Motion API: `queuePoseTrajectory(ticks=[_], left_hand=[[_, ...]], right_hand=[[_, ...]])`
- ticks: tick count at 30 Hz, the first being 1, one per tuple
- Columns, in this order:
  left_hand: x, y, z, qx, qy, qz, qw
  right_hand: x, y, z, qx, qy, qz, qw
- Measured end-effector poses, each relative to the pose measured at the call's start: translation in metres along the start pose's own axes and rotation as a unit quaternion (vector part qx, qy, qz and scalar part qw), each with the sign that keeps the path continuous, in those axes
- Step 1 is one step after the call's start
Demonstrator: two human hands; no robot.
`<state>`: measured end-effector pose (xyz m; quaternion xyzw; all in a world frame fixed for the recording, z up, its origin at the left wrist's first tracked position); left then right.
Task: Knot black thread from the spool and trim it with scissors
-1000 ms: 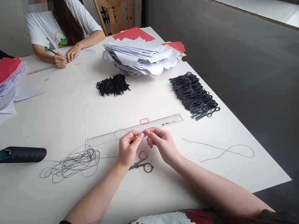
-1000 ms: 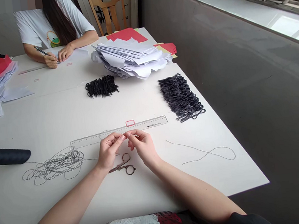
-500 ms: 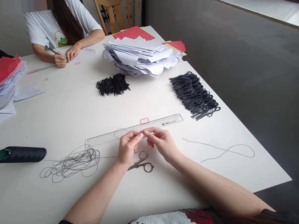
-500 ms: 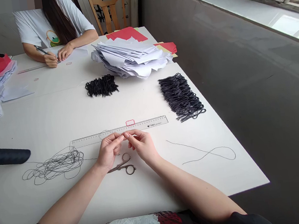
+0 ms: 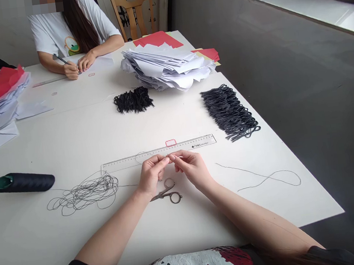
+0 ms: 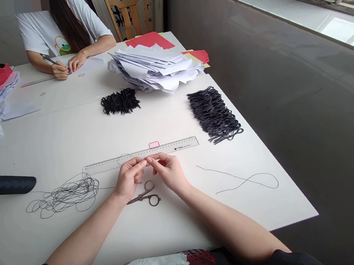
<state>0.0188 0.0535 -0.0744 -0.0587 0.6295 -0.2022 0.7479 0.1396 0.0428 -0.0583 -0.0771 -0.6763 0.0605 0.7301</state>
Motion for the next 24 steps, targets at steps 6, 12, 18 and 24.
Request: queuePoseTrajectory(ticks=[6, 12, 18, 24], left_hand=[[0.000, 0.000, 0.001, 0.003, -0.003, 0.000, 1.000], [0.001, 0.000, 0.002, 0.003, -0.004, -0.003, 1.000], [0.000, 0.000, 0.004, 0.009, 0.000, -0.001, 1.000], [-0.014, -0.002, -0.001, -0.015, 0.044, 0.070, 0.997]], right_hand=[[0.003, 0.000, -0.004, -0.003, -0.047, -0.027, 0.999], [0.006, -0.001, -0.004, -0.004, -0.063, -0.046, 0.997], [0.004, -0.002, -0.002, 0.000, -0.046, -0.031, 0.998], [0.001, -0.001, 0.001, 0.021, 0.016, 0.029, 0.999]])
Point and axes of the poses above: each hand's wrist, its own y-axis towards the middle knuckle, its own z-axis out of the palm, x = y × z, the point moved 10 cm from there along y, towards the middle knuckle, and after that the axes turned 1 degree about -x, right-handed, at the moved point
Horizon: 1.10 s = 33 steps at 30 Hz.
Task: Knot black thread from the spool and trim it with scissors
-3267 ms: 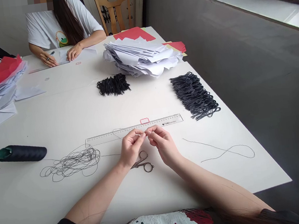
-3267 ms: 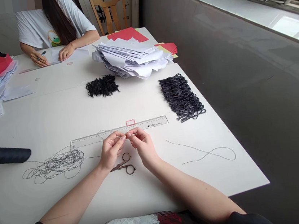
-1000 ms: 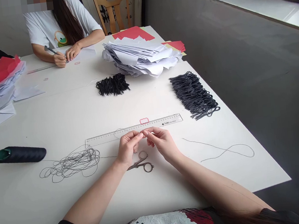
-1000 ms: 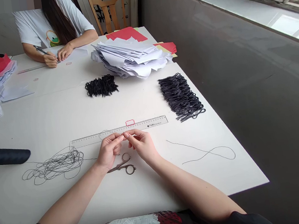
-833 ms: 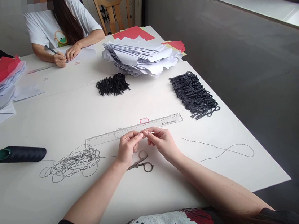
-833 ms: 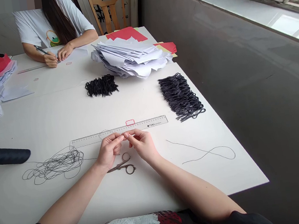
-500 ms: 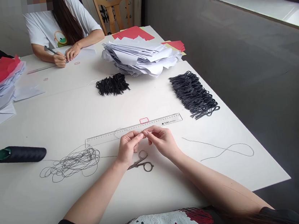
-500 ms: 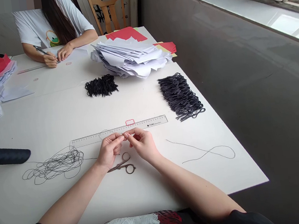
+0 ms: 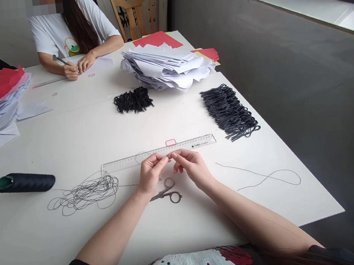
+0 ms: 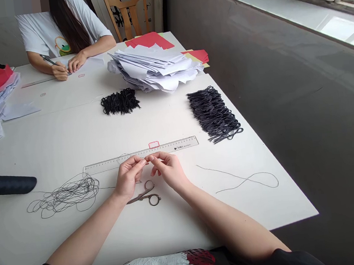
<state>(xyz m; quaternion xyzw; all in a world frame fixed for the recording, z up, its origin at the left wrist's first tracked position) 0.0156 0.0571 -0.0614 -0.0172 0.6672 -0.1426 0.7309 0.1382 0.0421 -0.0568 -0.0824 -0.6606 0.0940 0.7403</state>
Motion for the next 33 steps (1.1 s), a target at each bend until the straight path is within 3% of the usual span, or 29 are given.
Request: queuePoseTrajectory(ticks=[5, 19, 33], left_hand=[[-0.018, -0.006, -0.003, -0.026, 0.111, 0.104, 0.988], [-0.038, -0.016, 0.006, -0.031, 0.224, 0.235, 0.945], [-0.040, -0.018, 0.007, -0.031, 0.244, 0.256, 0.935]], right_hand=[[-0.001, 0.001, 0.004, 0.022, 0.023, 0.016, 0.999], [-0.007, 0.000, 0.003, 0.008, 0.046, 0.041, 0.998], [-0.007, -0.001, 0.001, -0.005, 0.054, 0.057, 0.997]])
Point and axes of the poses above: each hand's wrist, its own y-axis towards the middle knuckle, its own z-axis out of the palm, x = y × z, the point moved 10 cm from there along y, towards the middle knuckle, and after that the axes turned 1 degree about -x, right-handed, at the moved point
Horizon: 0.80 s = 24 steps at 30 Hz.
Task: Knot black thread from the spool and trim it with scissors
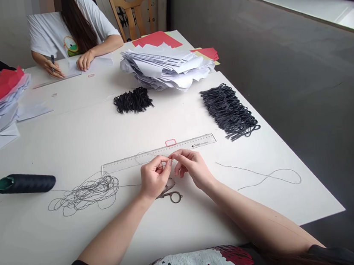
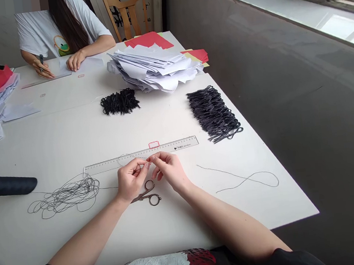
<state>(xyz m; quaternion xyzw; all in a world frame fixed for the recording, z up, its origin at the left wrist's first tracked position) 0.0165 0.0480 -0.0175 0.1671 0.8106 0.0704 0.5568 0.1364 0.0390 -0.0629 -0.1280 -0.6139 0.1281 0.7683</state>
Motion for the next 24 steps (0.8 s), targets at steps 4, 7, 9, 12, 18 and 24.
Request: queuePoseTrajectory(ticks=[4, 7, 9, 12, 18, 24], left_hand=[[0.002, 0.000, 0.001, 0.001, -0.002, -0.007, 1.000], [0.002, 0.000, 0.001, 0.001, -0.003, -0.009, 1.000], [0.003, 0.000, 0.000, -0.002, -0.004, -0.011, 1.000], [0.004, 0.000, -0.001, -0.006, -0.006, -0.022, 1.000], [0.012, -0.001, -0.002, -0.004, -0.021, -0.055, 0.998], [0.022, 0.002, 0.009, 0.054, -0.158, -0.110, 0.980]], right_hand=[[0.000, 0.000, -0.001, -0.009, 0.001, 0.001, 1.000], [0.000, 0.000, -0.001, -0.011, 0.002, 0.003, 1.000], [-0.001, 0.000, -0.001, -0.012, 0.003, 0.004, 1.000], [-0.001, 0.000, 0.000, -0.009, 0.010, 0.006, 1.000], [-0.002, 0.001, 0.000, 0.006, 0.024, 0.013, 1.000], [0.005, 0.004, 0.002, 0.075, 0.005, 0.002, 0.997]])
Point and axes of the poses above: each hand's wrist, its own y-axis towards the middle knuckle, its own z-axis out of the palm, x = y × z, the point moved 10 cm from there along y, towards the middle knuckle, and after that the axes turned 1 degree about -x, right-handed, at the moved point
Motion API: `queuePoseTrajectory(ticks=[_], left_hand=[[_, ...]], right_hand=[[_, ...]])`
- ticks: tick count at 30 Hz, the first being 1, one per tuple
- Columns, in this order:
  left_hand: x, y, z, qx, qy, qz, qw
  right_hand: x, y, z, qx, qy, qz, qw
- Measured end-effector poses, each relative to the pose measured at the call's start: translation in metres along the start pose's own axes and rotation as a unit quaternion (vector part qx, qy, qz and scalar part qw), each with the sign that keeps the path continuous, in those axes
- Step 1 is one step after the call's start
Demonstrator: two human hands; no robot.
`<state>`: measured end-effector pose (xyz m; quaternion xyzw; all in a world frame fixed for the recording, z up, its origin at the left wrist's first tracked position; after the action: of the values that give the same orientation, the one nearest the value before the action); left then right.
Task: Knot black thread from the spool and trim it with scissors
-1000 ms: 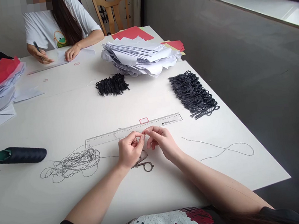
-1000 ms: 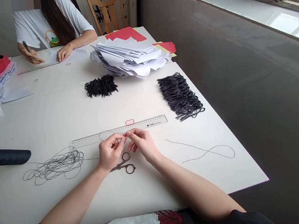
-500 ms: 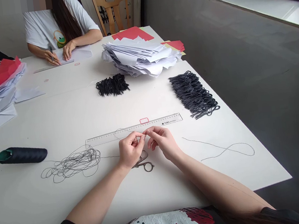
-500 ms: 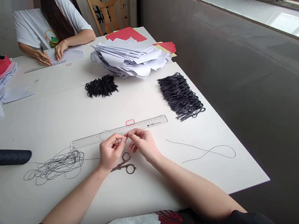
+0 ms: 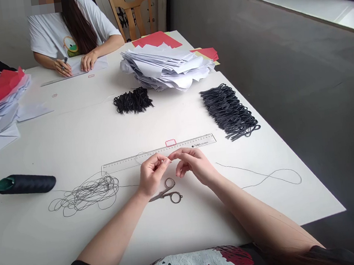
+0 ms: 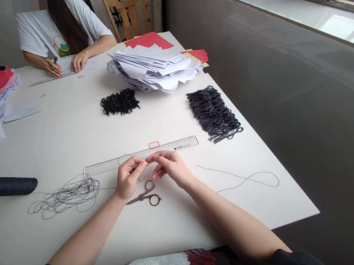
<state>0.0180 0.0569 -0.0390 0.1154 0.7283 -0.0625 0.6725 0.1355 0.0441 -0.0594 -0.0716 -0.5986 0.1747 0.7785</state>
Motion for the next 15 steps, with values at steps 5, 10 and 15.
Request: queuePoseTrajectory(ticks=[5, 10, 15], left_hand=[[-0.0002, 0.0012, 0.0025, 0.023, -0.040, -0.007, 0.999], [0.0010, -0.0002, 0.0047, 0.031, -0.045, -0.016, 0.998], [0.0040, 0.0009, 0.0030, 0.022, -0.035, -0.020, 0.999]], right_hand=[[0.0057, 0.0009, 0.0018, 0.032, -0.047, -0.027, 0.998], [0.0046, 0.0015, 0.0006, 0.026, -0.056, -0.032, 0.998], [0.0069, 0.0011, 0.0008, 0.026, -0.079, -0.048, 0.995]])
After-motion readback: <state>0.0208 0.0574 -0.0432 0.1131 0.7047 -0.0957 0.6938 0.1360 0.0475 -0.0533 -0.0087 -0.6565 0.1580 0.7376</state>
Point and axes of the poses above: each hand's wrist, its own y-axis towards the middle knuckle, its own z-axis out of the palm, x = y × z, the point moved 10 cm from there along y, towards the middle knuckle, and after that the axes turned 1 degree about -x, right-handed, at the moved point
